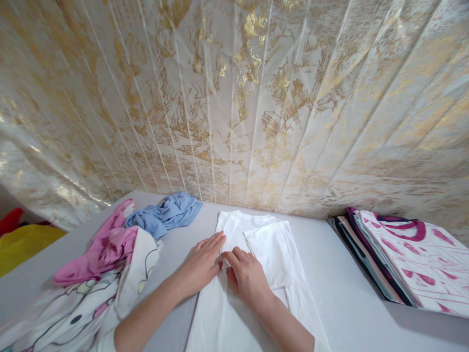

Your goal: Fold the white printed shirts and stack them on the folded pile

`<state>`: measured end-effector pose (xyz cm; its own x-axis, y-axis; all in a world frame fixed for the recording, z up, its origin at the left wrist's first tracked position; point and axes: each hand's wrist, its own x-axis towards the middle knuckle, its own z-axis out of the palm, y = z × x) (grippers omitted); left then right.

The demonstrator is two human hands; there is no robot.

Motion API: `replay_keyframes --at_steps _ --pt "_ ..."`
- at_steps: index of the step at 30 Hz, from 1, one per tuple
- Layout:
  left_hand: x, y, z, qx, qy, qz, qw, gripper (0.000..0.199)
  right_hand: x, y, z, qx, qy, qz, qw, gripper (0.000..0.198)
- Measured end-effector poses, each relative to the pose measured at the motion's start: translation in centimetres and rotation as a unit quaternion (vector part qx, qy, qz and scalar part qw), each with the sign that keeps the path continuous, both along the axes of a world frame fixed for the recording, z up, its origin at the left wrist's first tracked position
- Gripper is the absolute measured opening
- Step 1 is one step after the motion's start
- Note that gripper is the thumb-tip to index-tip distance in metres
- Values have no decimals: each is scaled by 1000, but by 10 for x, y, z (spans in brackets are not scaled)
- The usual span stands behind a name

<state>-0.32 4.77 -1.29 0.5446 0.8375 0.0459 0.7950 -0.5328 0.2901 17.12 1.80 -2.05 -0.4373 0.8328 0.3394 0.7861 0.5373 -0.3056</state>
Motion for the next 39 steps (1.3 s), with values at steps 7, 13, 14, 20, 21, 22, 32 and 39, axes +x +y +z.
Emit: replay_keyframes --at_steps 7,13,14,20,21,22,32,39 --pt "1 -22 -22 179 30 48 982 51 6 4 -10 -15 61 -29 998 18" --pt "11 -62 -19 231 93 40 968 35 3 1 -5 2 6 -21 1000 27" --pt "13 -68 -21 237 103 39 965 36 3 1 -4 5 -7 -21 1000 26" --pt "17 -79 -36 270 116 39 955 46 4 2 -4 -3 12 -41 999 14" --pt "17 -79 -37 268 117 42 955 48 4 2 -4 -4 20 -45 999 14" --pt "17 -79 -37 267 117 46 955 49 4 2 -5 -5 26 -48 999 14" --pt "16 -81 -27 235 78 63 967 42 4 -4 4 -30 73 -28 996 11" --pt "14 -83 -24 241 20 80 967 47 6 -7 5 -37 77 -10 996 7"
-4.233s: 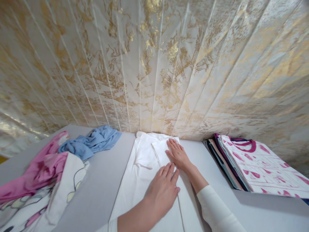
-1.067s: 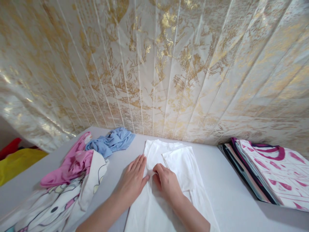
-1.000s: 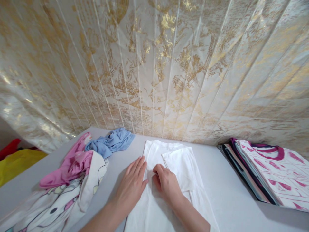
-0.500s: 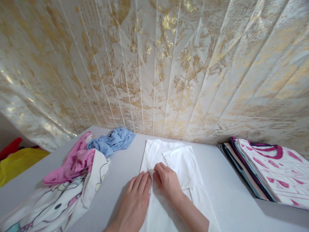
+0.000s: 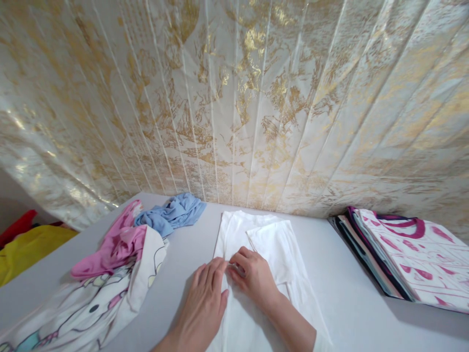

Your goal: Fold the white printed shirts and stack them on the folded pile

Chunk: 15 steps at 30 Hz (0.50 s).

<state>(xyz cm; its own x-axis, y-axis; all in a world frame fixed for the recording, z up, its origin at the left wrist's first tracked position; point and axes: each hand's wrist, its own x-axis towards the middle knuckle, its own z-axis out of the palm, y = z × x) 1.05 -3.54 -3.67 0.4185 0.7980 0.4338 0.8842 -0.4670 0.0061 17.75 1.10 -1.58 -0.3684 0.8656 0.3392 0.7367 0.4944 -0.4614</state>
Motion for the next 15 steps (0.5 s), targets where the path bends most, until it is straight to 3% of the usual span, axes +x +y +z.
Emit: replay_keyframes --at_steps 9,15 --pt "-2 1 -1 22 36 -17 999 44 5 0 0 -21 58 24 998 37" --pt "1 0 3 6 47 -31 998 45 2 5 -6 -30 4 4 1000 32"
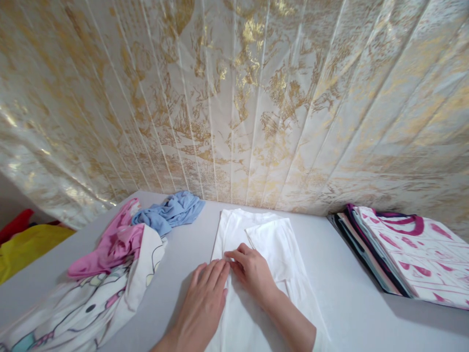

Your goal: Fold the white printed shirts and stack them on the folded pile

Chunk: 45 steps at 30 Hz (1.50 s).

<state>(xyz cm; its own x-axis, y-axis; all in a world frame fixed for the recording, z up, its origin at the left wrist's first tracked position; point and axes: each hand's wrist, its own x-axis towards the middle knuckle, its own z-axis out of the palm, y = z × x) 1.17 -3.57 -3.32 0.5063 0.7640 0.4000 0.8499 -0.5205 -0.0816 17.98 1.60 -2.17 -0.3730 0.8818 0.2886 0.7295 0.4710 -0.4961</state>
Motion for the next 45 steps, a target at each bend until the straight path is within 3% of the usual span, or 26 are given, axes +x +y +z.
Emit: replay_keyframes --at_steps 9,12,16,22,27,30,40,45 --pt "6 -2 1 -16 33 16 999 43 -13 -3 6 45 -166 -10 985 40" --pt "6 -1 1 -29 58 18 998 45 -17 -2 12 31 -202 -4 979 44" --pt "0 3 -1 -35 47 15 998 43 -4 -1 26 -7 -185 22 982 40" --pt "-9 4 -9 59 -14 -27 998 48 26 -6 39 9 -87 -24 996 45" --pt "-6 5 -10 71 -3 -60 996 43 15 13 29 26 -106 99 989 48" --pt "-5 5 -10 55 18 -71 996 39 5 30 20 11 -123 128 984 49" --pt "0 3 -19 31 56 -45 997 40 1 38 1 4 -119 106 987 57" --pt "-7 7 -21 52 22 -66 996 44 31 32 7 29 -69 22 997 60"
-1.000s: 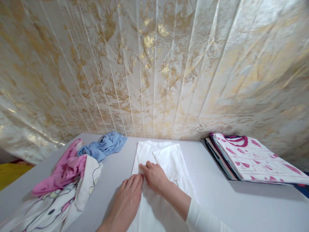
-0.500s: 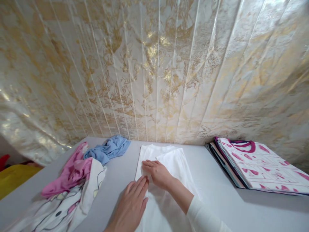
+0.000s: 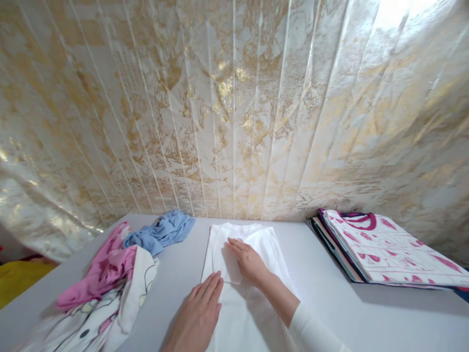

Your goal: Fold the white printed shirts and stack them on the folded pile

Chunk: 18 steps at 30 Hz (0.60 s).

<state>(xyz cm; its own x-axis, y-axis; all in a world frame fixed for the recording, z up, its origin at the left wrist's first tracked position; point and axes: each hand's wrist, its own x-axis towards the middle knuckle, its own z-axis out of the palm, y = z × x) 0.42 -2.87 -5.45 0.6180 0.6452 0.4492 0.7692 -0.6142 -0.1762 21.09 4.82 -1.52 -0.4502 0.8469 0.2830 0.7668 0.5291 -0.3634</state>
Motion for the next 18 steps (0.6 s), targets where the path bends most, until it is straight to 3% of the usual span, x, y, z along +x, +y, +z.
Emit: replay_keyframes --at_steps 4,8,13,18 --pt "7 1 12 -35 -46 -16 998 56 64 -4 9 9 61 -102 993 69" --pt "44 3 35 -131 -49 -65 988 61 112 -3 7 -23 129 -178 975 58" --pt "105 8 50 -281 -31 -113 953 60 111 -4 -12 -28 130 -159 978 48" --pt "125 12 36 -328 -48 -142 933 72 102 -11 -24 1 90 -116 989 41"
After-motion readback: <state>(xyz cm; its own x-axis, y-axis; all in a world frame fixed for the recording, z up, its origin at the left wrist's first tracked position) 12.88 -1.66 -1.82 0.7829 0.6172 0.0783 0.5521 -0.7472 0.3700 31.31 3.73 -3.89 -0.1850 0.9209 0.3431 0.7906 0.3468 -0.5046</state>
